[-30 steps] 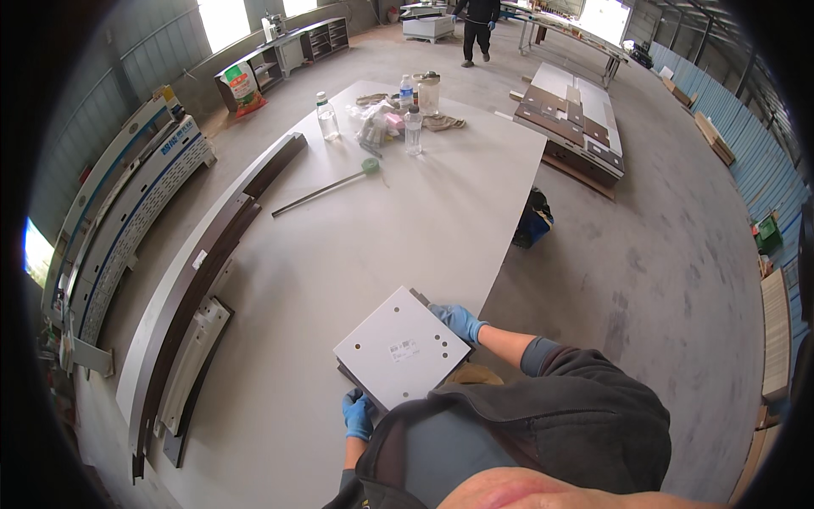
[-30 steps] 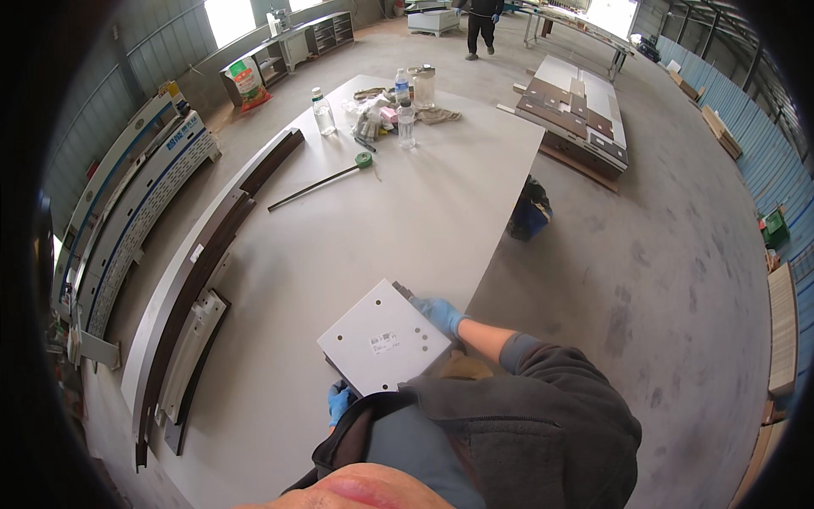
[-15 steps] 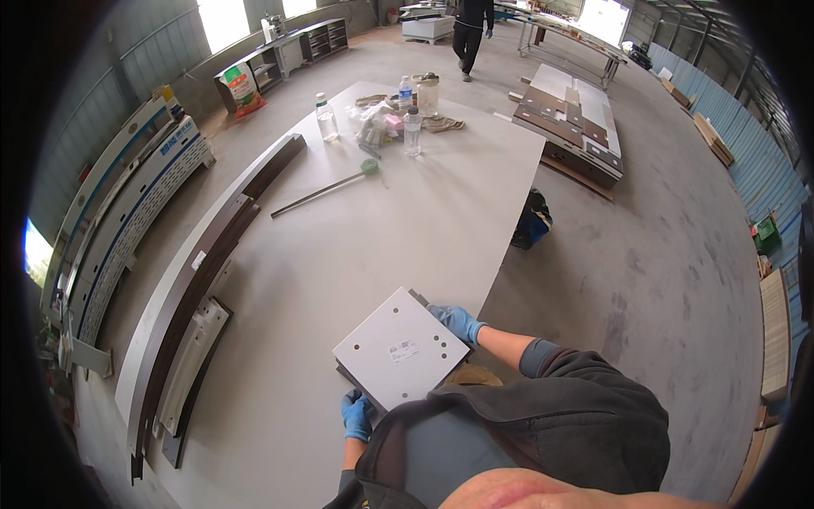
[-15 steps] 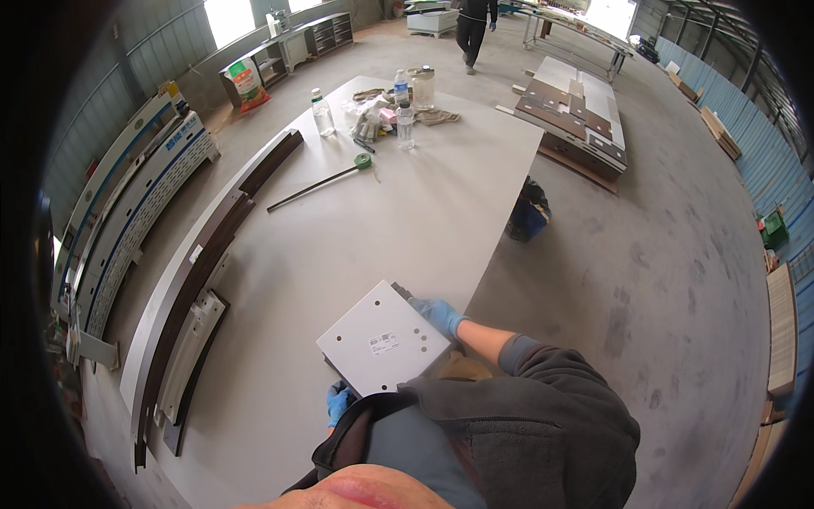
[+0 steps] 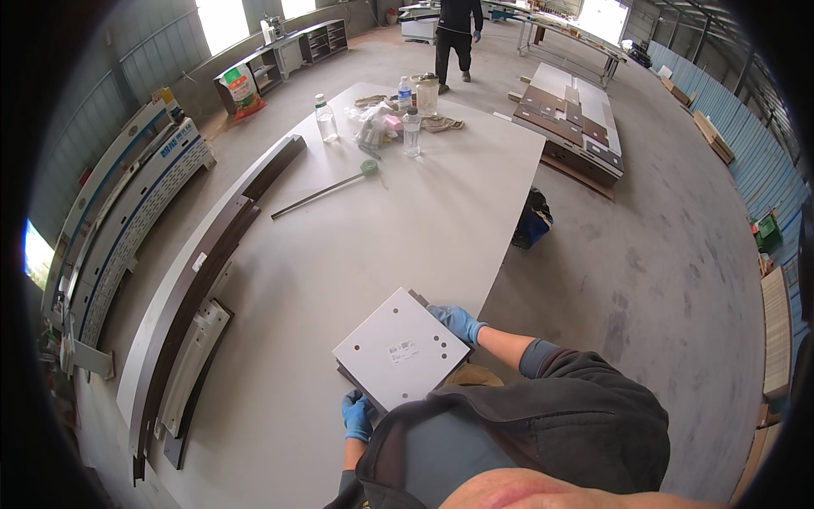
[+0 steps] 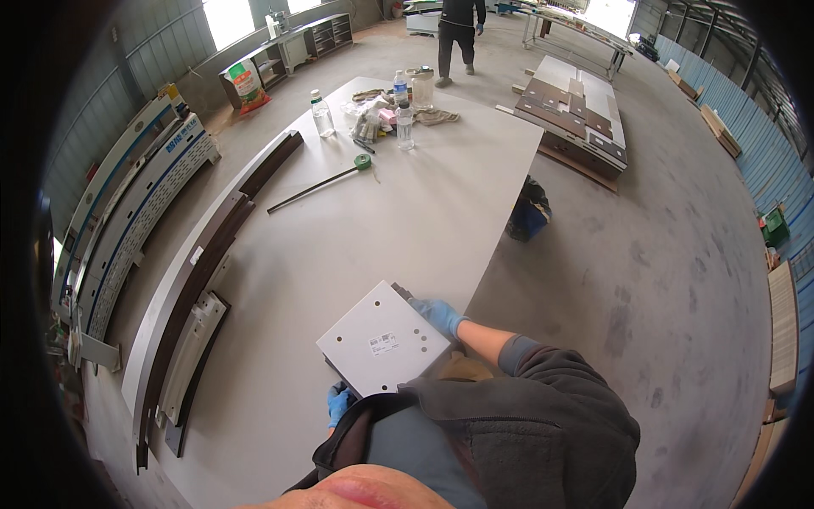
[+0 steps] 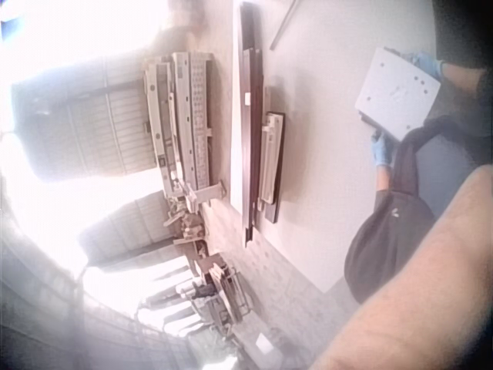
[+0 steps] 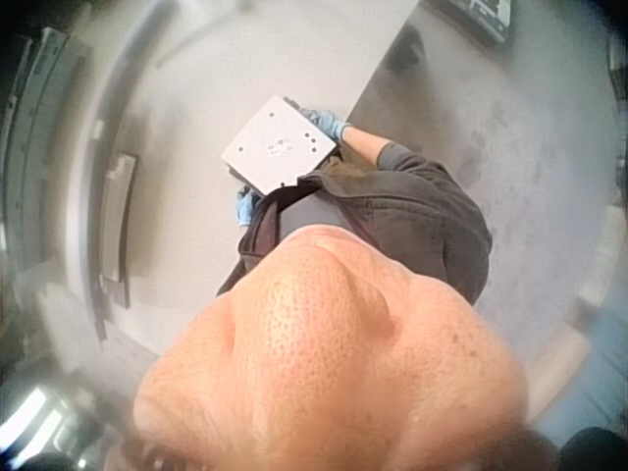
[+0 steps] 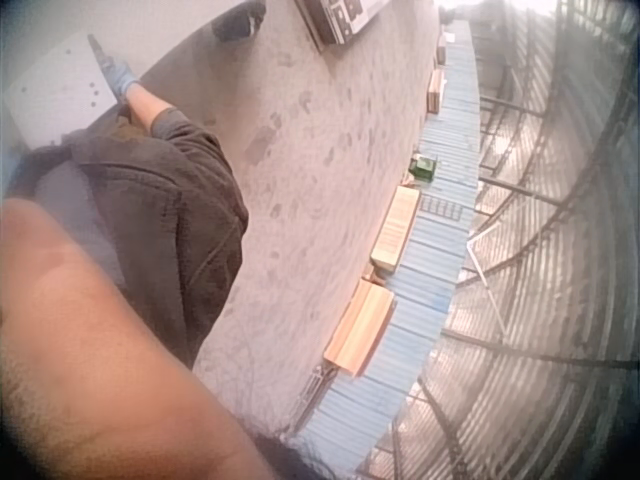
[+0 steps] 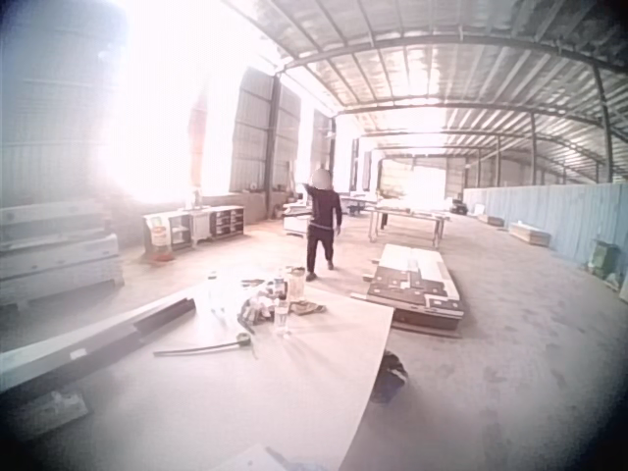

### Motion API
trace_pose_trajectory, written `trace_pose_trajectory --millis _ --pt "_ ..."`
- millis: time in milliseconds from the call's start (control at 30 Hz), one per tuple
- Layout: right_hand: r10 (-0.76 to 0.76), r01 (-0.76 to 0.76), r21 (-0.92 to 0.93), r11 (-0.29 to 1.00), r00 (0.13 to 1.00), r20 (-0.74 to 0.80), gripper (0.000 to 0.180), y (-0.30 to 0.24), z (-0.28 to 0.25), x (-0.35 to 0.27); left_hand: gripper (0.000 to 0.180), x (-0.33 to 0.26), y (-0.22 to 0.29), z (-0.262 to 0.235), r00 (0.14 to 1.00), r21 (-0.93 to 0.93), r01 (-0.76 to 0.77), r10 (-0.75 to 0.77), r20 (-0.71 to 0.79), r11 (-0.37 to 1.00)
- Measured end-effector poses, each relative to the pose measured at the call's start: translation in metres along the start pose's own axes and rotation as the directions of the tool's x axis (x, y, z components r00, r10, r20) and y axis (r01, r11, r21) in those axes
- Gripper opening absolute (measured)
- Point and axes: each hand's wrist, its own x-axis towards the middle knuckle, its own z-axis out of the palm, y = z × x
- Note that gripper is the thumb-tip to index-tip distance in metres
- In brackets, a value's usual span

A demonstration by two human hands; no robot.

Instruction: The person wipes a large gray panel with a cloth, then moves to a worktable and handles white and brown cabinet components. They pick up small white panels, place them on the table, and later carry and position long curved brown trim pieces onto a larger white cabinet shell. The person aligns and fits the trim along the curved edge of the cabinet.

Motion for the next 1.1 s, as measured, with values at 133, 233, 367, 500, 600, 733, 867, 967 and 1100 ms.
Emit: trace_pose_trajectory --millis 133,233,367,500,600,733,867,967,1100 --pt "0.010 -0.007 0.085 0.996 1.000 -0.027 0.038 0.008 0.003 0.003 0.031 0.000 0.001 0.000 1.000 0.002 -0.008 0.008 0.009 1.000" --pt "0.055 -0.055 0.064 0.996 0.998 -0.003 0.036 0.016 0.009 0.005 0.029 -0.001 0.003 0.001 1.000 -0.016 -0.007 0.006 -0.018 1.000" --pt "-0.004 0.054 0.219 0.974 0.975 -0.221 0.043 0.025 0.020 0.008 0.028 -0.003 0.004 0.003 0.999 -0.005 -0.026 0.026 -0.021 1.000" --pt "-0.016 0.052 0.179 0.982 0.980 -0.199 0.038 0.032 0.023 0.012 0.027 -0.003 0.006 0.004 1.000 0.008 0.002 -0.002 -0.010 1.000" --pt "0.006 -0.003 0.036 0.999 0.998 -0.064 0.033 0.034 0.018 0.014 0.027 -0.003 0.007 0.005 0.999 0.019 0.020 -0.020 -0.027 1.000" --pt "-0.050 0.046 -0.052 0.998 0.996 -0.071 0.034 0.027 0.011 0.010 0.027 -0.002 0.005 0.005 0.998 0.032 0.035 -0.034 -0.046 0.999" --pt "-0.142 0.128 -0.172 0.977 0.987 -0.070 0.033 0.014 0.006 0.005 0.027 -0.003 0.005 0.004 1.000 0.001 0.020 -0.020 -0.021 1.000" --pt "-0.173 0.137 -0.379 0.915 0.983 -0.063 0.032 0.009 0.003 0.004 0.027 -0.004 0.005 0.005 1.000 0.005 0.013 -0.013 -0.010 1.000" --pt "-0.093 0.080 -0.277 0.958 0.995 -0.032 0.031 0.010 0.002 0.006 0.027 -0.005 0.005 0.006 1.000 0.012 0.004 -0.004 -0.026 1.000"
